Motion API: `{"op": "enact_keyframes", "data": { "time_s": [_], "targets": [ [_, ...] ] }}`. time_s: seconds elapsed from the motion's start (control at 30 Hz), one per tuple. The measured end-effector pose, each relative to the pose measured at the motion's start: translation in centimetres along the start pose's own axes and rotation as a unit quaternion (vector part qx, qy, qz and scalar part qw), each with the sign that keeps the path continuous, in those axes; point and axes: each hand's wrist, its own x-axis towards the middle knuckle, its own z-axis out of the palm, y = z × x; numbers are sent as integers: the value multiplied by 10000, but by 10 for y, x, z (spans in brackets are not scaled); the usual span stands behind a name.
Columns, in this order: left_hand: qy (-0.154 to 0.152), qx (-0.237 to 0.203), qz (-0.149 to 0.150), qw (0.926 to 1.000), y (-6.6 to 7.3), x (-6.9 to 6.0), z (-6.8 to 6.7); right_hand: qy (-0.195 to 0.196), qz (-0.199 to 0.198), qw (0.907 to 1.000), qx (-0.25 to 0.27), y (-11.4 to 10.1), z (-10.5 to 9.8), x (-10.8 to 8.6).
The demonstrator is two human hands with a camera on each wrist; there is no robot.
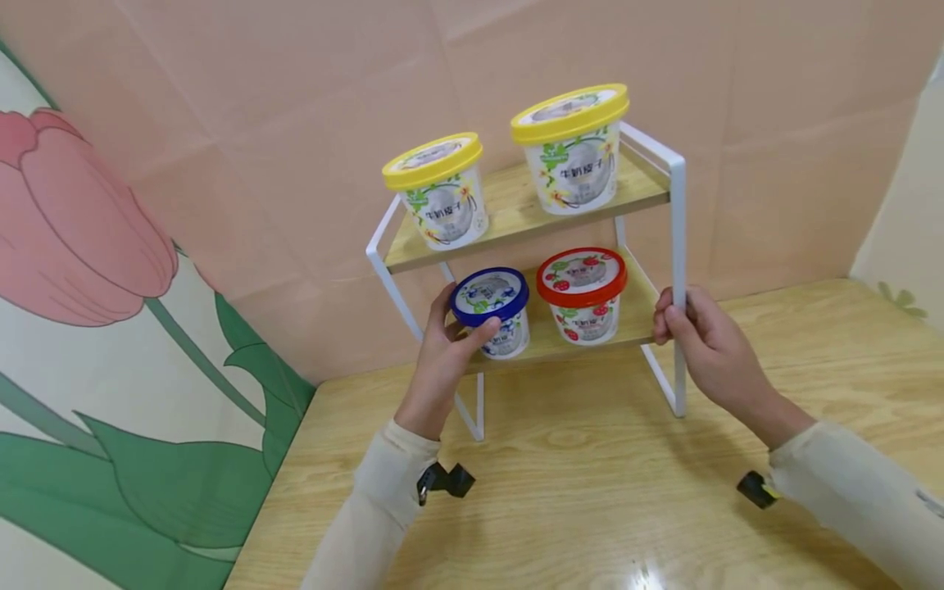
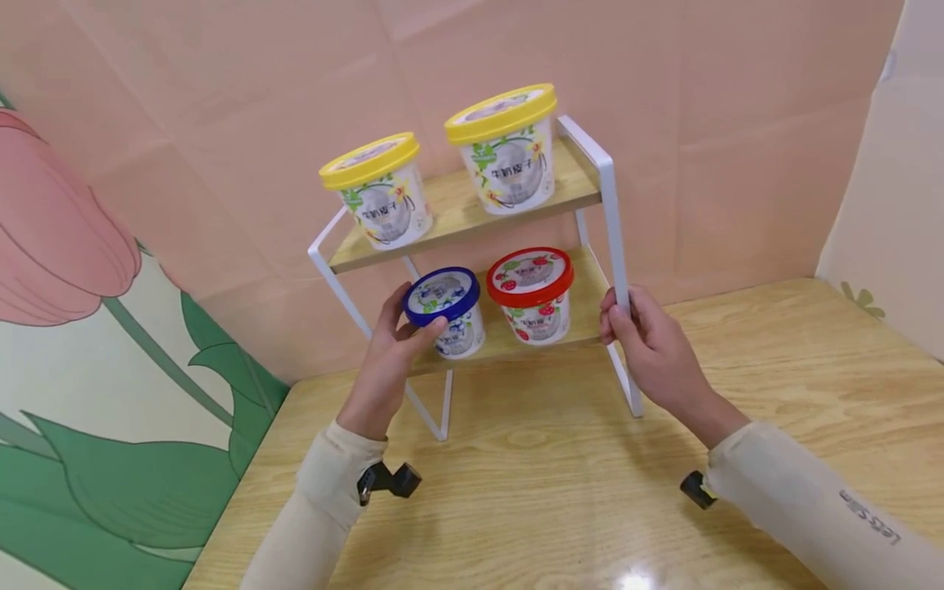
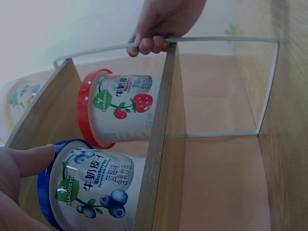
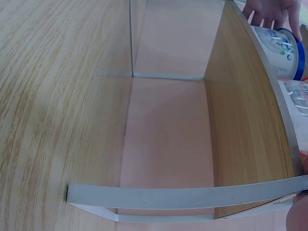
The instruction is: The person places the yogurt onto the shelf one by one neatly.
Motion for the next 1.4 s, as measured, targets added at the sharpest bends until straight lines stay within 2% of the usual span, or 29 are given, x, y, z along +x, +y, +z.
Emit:
{"op": "enact_keyframes", "data": {
  "time_s": [0.23,0.4,0.53,0.67,0.8,0.93,1.0,1.07,1.13,1.17,1.2,1.27,1.3,1.4],
  "targets": [
    [118,120,-50,9998,0,0,1,-49,20,10000,31,0,0,0],
    [20,172,-82,9998,2,-2,0,-97,17,9999,44,-1,-1,0],
    [-50,294,64,9995,0,-8,-2,-114,17,9998,175,-2,-1,0],
    [22,678,522,9963,-9,-23,-5,-124,12,9996,268,-2,1,0],
    [164,1173,1047,9874,-22,-44,-6,-128,22,9998,161,-2,1,0],
    [325,1218,1464,9812,-35,-60,-11,-120,17,9999,-60,-1,-1,0],
    [302,1314,1619,9776,-41,-64,-17,-108,5,9999,-79,0,-2,-1],
    [111,1700,1703,9706,-48,-66,-25,-98,-5,9999,-20,1,-2,-1],
    [-334,2373,1608,9575,-55,-69,-35,-84,-9,9999,72,1,-1,-1],
    [-572,2778,1519,9468,-58,-70,-42,-79,-11,9999,107,1,-1,-2],
    [-787,3226,1463,9319,-62,-71,-48,-84,-5,9999,121,1,0,-2],
    [-1068,4202,1384,8905,-68,-73,-61,-92,13,9999,144,1,1,-1],
    [-1103,4627,1397,8685,-71,-74,-67,-86,13,9999,110,1,1,-1],
    [-844,5679,1528,8044,-82,-72,-82,-60,-1,10000,-50,0,0,-1]
  ]
}}
